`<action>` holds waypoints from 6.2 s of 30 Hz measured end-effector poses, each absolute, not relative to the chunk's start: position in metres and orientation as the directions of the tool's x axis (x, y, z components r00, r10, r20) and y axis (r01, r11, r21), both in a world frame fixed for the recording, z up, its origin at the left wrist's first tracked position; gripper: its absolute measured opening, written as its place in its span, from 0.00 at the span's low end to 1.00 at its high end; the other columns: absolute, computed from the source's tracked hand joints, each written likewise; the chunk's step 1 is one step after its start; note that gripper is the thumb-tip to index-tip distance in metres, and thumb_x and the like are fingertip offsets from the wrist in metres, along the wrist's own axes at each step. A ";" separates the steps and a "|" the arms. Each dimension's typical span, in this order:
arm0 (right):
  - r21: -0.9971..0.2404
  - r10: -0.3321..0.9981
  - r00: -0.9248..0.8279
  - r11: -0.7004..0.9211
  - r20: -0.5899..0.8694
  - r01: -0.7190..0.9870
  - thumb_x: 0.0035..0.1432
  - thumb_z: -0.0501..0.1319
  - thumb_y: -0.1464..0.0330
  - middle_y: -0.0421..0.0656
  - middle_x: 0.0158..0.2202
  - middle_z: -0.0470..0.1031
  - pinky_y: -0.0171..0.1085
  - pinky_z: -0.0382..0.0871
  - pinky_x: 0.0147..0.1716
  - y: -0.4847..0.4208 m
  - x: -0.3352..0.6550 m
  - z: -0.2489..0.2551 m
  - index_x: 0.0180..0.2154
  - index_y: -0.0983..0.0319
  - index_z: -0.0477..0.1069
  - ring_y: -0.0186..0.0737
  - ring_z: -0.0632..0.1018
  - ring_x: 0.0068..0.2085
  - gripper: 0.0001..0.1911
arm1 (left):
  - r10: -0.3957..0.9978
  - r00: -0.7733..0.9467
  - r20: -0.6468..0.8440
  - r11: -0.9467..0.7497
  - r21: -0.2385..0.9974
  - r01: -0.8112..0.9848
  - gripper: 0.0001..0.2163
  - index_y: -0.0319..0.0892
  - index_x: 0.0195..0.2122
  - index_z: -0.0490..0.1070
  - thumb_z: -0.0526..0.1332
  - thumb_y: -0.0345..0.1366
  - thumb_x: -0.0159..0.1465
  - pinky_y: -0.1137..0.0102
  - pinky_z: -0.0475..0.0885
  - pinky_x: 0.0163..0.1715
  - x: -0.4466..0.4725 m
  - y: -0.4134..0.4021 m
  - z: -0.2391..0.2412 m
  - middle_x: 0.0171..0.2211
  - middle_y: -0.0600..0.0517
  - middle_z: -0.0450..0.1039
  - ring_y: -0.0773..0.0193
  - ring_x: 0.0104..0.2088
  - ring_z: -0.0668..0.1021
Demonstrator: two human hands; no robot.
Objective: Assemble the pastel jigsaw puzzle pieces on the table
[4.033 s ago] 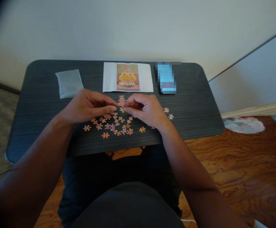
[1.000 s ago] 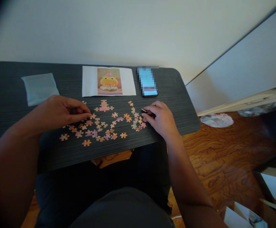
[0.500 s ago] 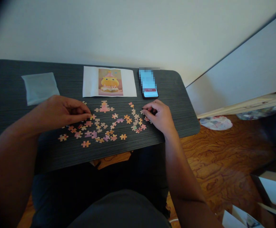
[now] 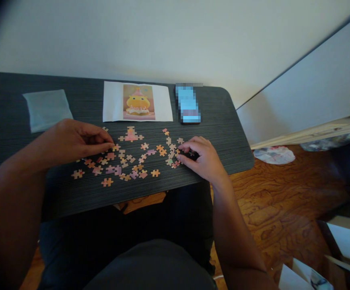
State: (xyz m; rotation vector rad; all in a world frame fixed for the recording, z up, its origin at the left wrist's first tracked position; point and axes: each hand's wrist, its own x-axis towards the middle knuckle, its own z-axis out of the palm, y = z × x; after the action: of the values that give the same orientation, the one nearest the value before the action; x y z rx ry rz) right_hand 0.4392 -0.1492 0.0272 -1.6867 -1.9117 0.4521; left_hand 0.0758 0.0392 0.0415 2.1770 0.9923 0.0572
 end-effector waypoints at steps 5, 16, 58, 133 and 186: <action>-0.516 0.992 -0.063 0.111 0.111 0.849 0.68 0.72 0.65 0.43 0.44 0.81 0.48 0.73 0.49 -0.150 0.431 0.033 0.47 0.54 0.80 0.48 0.80 0.46 0.07 | 0.669 0.697 -0.258 -0.426 0.635 0.644 0.17 0.43 0.43 0.87 0.66 0.50 0.67 0.68 0.71 0.32 0.076 0.039 0.042 0.32 0.48 0.85 0.64 0.28 0.81; -0.605 0.998 -0.027 0.054 0.055 0.795 0.64 0.72 0.69 0.42 0.43 0.78 0.45 0.71 0.45 -0.149 0.423 0.038 0.44 0.56 0.74 0.45 0.78 0.44 0.10 | 0.668 0.704 -0.240 -0.443 0.632 0.636 0.19 0.41 0.45 0.87 0.66 0.51 0.67 0.68 0.71 0.31 0.077 0.038 0.043 0.33 0.46 0.85 0.62 0.28 0.81; -0.985 0.991 0.132 -0.048 -0.026 0.166 0.66 0.77 0.61 0.41 0.41 0.90 0.43 0.86 0.43 -0.122 0.350 0.028 0.46 0.56 0.83 0.41 0.89 0.38 0.11 | 0.702 0.705 -0.100 -0.461 0.691 0.557 0.14 0.39 0.41 0.87 0.66 0.44 0.66 0.69 0.66 0.30 0.086 0.026 0.046 0.26 0.51 0.81 0.68 0.25 0.74; -0.777 0.949 0.244 0.000 0.198 0.630 0.69 0.72 0.63 0.42 0.41 0.89 0.45 0.75 0.36 -0.100 0.403 0.020 0.45 0.53 0.87 0.43 0.83 0.36 0.06 | 0.902 0.418 0.109 -0.379 0.661 0.647 0.12 0.41 0.42 0.85 0.66 0.43 0.69 0.65 0.64 0.30 0.079 0.033 0.044 0.26 0.52 0.75 0.65 0.27 0.71; -0.508 0.906 -0.172 0.365 0.386 0.780 0.69 0.67 0.65 0.41 0.35 0.82 0.43 0.67 0.33 -0.056 0.391 0.079 0.40 0.55 0.83 0.39 0.74 0.31 0.05 | 0.639 0.746 -0.185 -0.494 0.645 0.583 0.10 0.41 0.44 0.85 0.71 0.38 0.63 0.69 0.62 0.28 0.081 0.030 0.045 0.21 0.59 0.73 0.69 0.22 0.71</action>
State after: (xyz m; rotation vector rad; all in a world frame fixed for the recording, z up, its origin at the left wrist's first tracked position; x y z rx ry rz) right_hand 0.3905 -0.0557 0.0786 -1.4554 -1.9910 0.2536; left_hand 0.0813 0.0298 0.0452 2.2278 0.9135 0.1013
